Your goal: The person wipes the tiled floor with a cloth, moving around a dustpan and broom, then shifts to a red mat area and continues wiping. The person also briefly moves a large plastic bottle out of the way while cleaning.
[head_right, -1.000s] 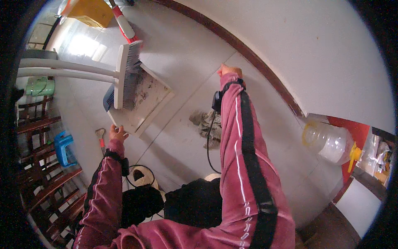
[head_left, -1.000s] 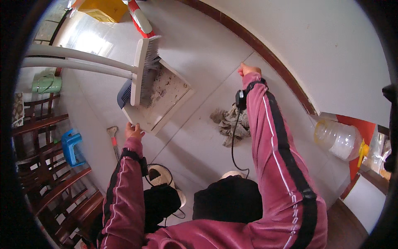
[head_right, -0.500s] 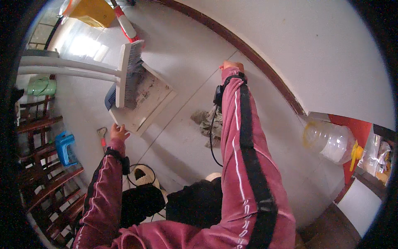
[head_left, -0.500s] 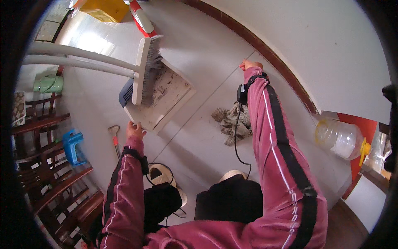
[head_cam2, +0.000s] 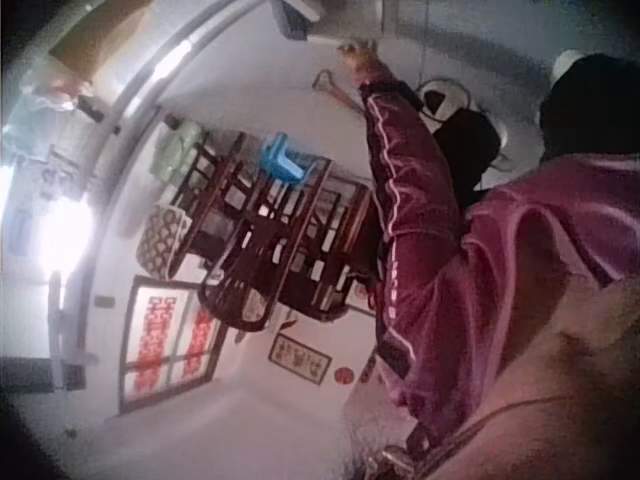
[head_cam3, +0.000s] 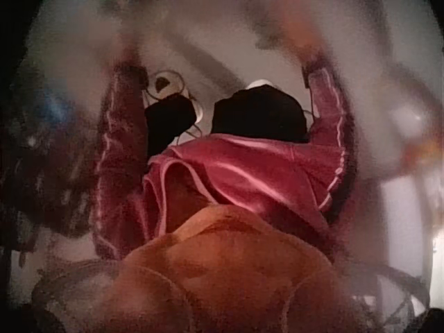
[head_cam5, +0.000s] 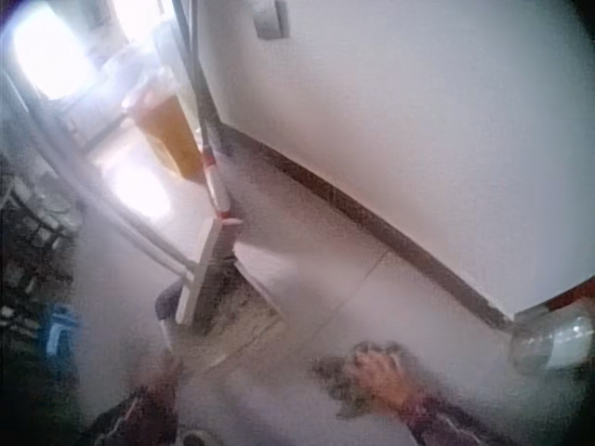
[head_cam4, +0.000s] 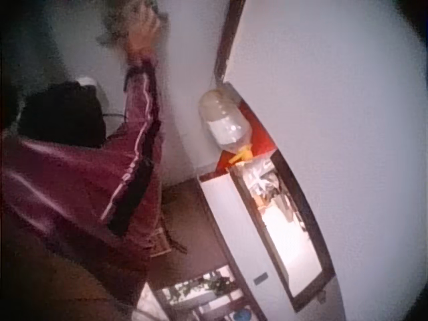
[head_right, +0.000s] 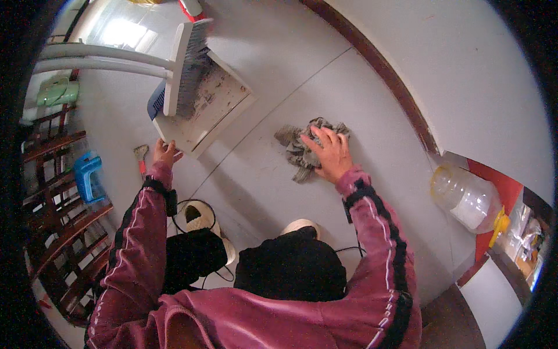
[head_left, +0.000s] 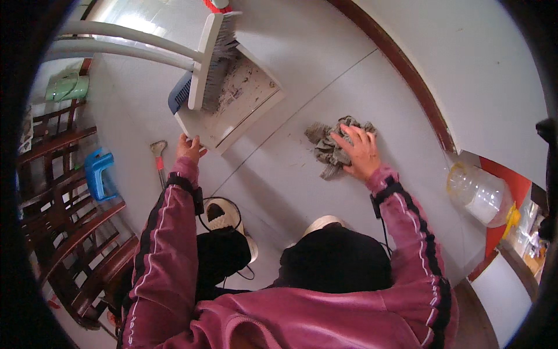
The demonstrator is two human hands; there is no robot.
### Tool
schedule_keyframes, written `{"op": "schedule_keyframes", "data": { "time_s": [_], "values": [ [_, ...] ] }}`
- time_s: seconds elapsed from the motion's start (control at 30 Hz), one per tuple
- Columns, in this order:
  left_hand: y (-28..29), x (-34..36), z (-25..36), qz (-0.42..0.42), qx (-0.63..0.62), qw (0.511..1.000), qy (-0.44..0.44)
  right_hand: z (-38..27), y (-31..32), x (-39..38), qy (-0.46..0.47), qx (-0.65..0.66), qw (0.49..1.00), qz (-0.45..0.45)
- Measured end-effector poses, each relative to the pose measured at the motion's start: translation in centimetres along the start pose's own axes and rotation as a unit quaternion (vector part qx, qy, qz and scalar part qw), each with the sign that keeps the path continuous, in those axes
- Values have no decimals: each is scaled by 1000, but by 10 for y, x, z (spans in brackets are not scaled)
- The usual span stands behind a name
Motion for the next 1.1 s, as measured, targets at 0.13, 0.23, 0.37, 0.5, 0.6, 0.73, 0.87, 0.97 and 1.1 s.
{"op": "schedule_keyframes", "data": {
  "time_s": [0.13,0.23,0.37,0.5,0.6,0.73,0.87,0.97,1.1],
  "values": [
    [-2,2,4,7,-3,1000,23,52,-4,19,-60,154,985,-48],
    [-7,-1,8,-9,14,1000,17,105,12,0,-161,156,974,29],
    [-10,-6,13,-19,10,1000,-20,87,-21,-61,-257,84,958,92],
    [-12,-7,11,-11,33,999,-36,3,-90,-59,-320,205,919,108],
    [-10,-5,10,12,55,997,-45,-74,-106,35,-286,329,888,147],
    [-8,-3,7,41,37,998,-41,-140,-77,167,-180,568,798,95],
    [-10,-2,6,31,72,996,-48,-105,-15,154,-69,754,652,22],
    [-12,-4,8,23,60,997,-52,-49,7,75,-88,718,690,1],
    [-14,-11,14,9,101,994,-30,-29,7,-15,-81,395,914,38]
  ]
}}
Point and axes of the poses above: each hand's wrist, its own x-axis towards the middle knuckle, its own y-axis out of the back of the hand, z = x × y, the point moved 9 cm from there along x, towards the middle knuckle, and after that the axes turned 12 degrees about -y, right-handed, at the moved point
